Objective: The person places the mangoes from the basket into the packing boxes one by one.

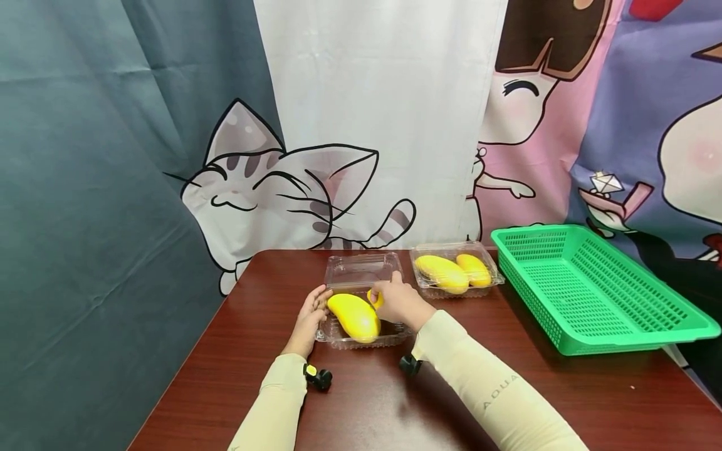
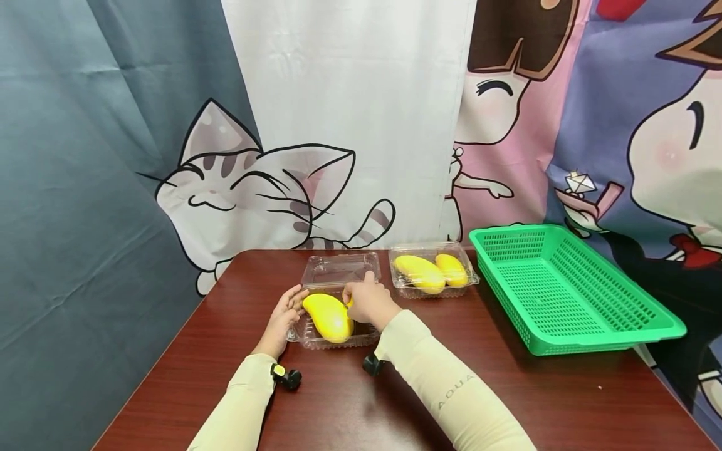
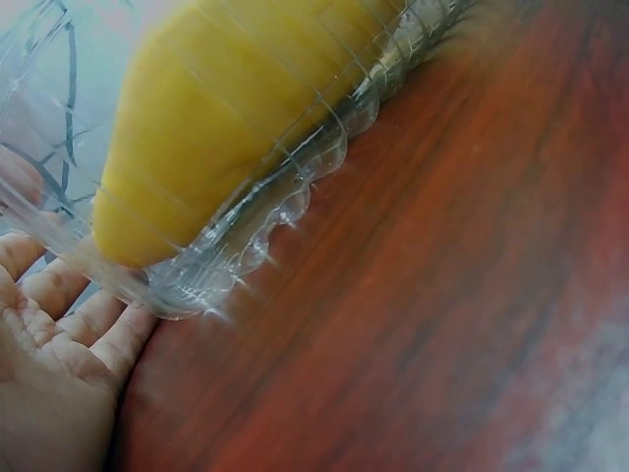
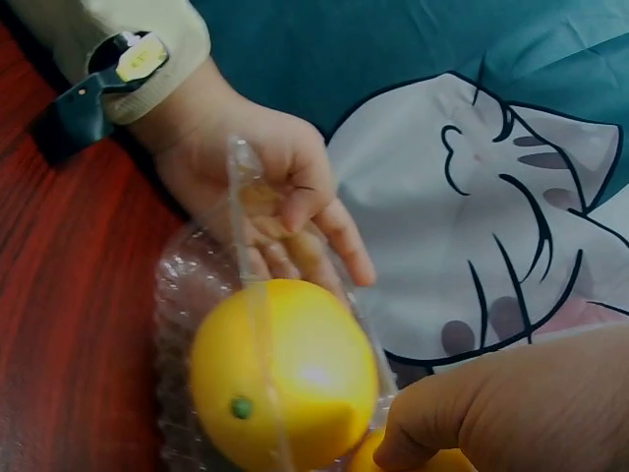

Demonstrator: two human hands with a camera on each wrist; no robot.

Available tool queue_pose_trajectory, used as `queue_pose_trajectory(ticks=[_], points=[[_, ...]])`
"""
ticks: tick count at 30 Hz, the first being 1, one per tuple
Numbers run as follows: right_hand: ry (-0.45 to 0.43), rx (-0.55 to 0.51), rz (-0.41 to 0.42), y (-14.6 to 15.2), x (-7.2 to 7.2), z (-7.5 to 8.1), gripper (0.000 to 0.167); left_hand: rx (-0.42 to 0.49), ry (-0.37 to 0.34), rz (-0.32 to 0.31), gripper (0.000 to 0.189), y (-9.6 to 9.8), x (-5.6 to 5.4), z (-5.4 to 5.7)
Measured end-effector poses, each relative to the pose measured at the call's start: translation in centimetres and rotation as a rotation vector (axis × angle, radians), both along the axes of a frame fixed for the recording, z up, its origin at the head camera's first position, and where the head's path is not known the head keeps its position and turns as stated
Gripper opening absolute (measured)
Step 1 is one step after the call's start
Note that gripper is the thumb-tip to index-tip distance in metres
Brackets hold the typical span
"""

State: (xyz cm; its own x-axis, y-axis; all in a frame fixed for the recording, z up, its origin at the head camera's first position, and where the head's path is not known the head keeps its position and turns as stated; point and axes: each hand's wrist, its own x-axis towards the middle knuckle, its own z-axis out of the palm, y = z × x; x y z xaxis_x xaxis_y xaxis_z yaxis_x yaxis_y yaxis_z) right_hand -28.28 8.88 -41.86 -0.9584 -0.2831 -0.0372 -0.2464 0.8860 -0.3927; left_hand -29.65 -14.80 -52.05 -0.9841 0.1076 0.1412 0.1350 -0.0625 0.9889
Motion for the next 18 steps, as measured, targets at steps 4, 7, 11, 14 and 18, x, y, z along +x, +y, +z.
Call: queue_pose_trajectory(ticks=[4, 7, 11, 14, 18], points=[[0.01, 0.07, -0.003, -0.3, 0.0, -0.8, 0.016, 0.002, -0.009, -0.012, 0.075, 0.0, -0.1, 0.1], [0.03, 0.126, 0.017, -0.2, -0.1, -1.3, 0.016, 0.006, -0.021, -0.03, 0.077, 0.0, -0.2, 0.1], [0.041, 0.155, 0.036, -0.1, -0.1, -1.5, 0.015, 0.013, -0.025, -0.043, 0.077, -0.1, -0.4, 0.2], [0.031, 0.133, 0.03, 0.2, -0.1, -1.6, 0.013, 0.02, -0.022, -0.035, 0.077, 0.0, -0.3, 0.2], [0.082, -0.016, -0.042, 1.1, 0.0, -2.0, 0.024, 0.017, -0.011, -0.022, 0.078, 0.0, -0.1, 0.1]])
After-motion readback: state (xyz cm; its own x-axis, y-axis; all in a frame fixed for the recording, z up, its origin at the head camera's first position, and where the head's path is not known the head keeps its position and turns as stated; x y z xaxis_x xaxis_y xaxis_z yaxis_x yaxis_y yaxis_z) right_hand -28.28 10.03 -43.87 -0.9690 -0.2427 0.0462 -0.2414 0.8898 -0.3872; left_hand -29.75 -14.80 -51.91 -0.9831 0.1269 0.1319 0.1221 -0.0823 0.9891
